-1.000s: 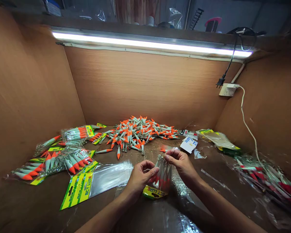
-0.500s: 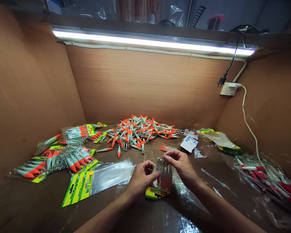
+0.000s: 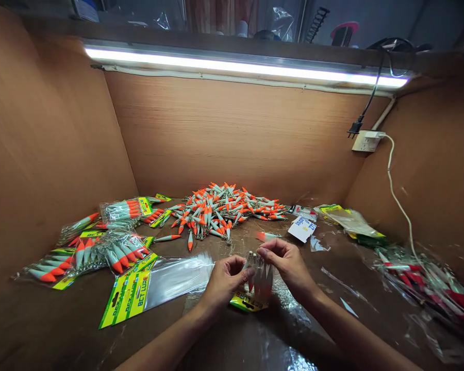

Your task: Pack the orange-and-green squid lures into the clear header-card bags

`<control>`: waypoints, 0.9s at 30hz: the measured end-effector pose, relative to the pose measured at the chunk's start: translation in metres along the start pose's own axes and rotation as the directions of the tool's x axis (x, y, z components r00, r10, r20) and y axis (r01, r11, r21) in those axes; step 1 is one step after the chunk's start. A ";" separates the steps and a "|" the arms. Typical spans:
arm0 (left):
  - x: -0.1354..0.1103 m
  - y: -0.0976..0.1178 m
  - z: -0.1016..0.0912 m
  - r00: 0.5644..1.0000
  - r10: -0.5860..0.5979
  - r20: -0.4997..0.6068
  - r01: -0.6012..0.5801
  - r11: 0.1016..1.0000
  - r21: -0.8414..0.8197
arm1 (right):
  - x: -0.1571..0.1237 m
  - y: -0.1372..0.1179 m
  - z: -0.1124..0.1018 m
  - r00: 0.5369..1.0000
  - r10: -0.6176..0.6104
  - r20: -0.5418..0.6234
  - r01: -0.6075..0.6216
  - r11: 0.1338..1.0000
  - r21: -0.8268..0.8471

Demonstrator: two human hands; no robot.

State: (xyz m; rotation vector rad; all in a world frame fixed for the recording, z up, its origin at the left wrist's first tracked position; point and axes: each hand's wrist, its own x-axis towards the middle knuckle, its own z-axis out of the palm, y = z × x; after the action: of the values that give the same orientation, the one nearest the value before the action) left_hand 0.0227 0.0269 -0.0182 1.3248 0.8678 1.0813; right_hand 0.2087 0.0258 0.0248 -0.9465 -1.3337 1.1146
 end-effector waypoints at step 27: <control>-0.003 0.011 0.001 0.998 0.061 0.033 -0.067 0.973 0.219 | -0.001 -0.033 -0.026 0.841 -0.290 0.456 0.533 0.585 -0.612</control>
State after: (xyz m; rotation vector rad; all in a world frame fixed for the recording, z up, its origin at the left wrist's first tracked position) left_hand 0.0215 0.0235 -0.0079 1.5569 0.9525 1.0371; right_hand 0.2367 0.0193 0.0558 -0.9317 -2.2218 0.3263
